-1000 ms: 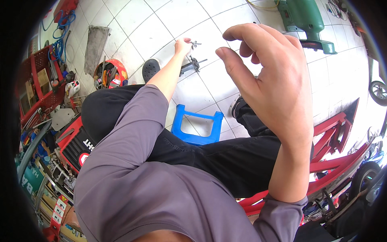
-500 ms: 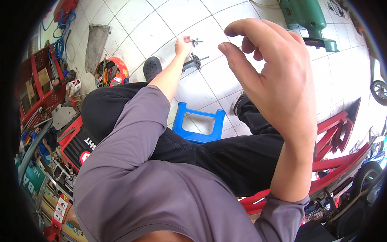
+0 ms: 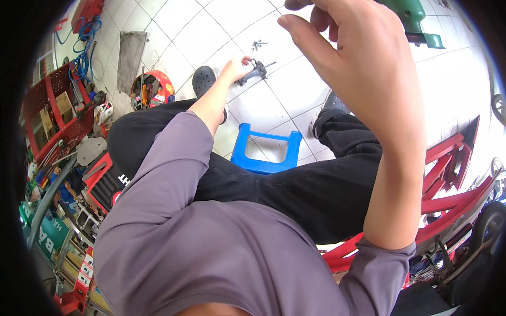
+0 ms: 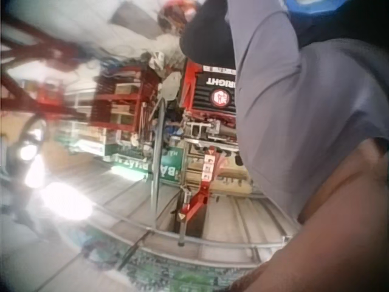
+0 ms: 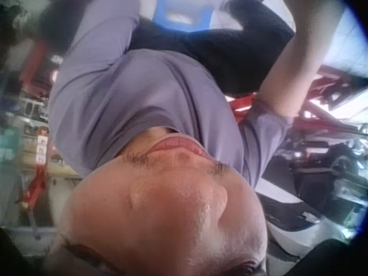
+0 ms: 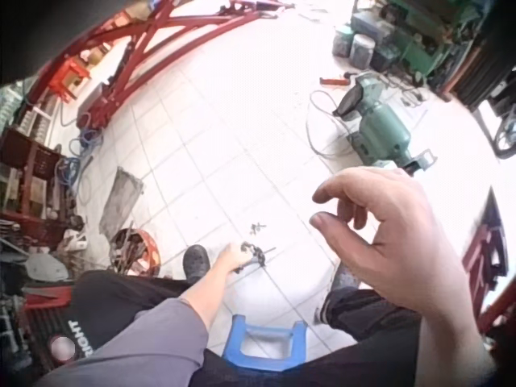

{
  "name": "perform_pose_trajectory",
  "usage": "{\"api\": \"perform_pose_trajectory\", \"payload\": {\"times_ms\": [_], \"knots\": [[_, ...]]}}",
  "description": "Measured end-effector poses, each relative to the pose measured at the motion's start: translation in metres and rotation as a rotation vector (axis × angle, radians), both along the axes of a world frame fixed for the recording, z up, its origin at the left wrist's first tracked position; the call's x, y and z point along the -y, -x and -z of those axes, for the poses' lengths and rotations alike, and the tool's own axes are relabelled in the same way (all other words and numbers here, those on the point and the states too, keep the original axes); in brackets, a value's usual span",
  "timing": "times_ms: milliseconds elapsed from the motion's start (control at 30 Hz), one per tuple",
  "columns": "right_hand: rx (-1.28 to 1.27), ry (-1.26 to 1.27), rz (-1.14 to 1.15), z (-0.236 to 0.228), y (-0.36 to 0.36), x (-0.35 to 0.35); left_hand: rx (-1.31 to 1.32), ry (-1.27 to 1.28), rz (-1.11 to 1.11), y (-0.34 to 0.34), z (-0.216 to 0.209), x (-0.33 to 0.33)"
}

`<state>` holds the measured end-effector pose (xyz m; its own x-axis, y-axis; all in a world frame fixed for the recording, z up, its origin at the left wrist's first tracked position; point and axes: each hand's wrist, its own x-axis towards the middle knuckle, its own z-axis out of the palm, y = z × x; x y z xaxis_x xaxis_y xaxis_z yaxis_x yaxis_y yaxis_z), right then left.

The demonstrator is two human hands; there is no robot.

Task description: The person sits on the floor and uses their hands to pull pins and a small shaft out of a mechanical sprocket housing.

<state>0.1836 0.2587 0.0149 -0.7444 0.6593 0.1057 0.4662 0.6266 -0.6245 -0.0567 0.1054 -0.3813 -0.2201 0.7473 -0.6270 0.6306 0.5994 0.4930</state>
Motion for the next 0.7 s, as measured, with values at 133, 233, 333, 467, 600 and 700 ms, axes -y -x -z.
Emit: {"api": "perform_pose_trajectory", "payload": {"times_ms": [133,233,333,467,600,700], "knots": [[0.010,0.000,-0.013,-0.029,0.014,0.010,-0.208,0.035,0.368,-0.018,0.008,0.015],[0.086,-0.002,0.150,-0.031,0.020,0.020,-0.353,0.039,0.388,-0.034,0.015,0.015],[0.115,-0.011,0.124,-0.026,0.018,0.018,-0.312,0.101,0.257,-0.033,0.018,0.015],[0.173,-0.048,0.107,-0.029,0.016,0.019,-0.331,-0.067,0.098,-0.041,-0.018,0.012],[0.114,0.080,0.091,-0.012,0.006,0.003,-0.342,-0.156,-0.115,-0.037,-0.022,-0.001],[0.084,0.117,0.069,-0.002,0.006,0.000,-0.246,-0.331,0.144,-0.007,0.000,-0.001]]}}
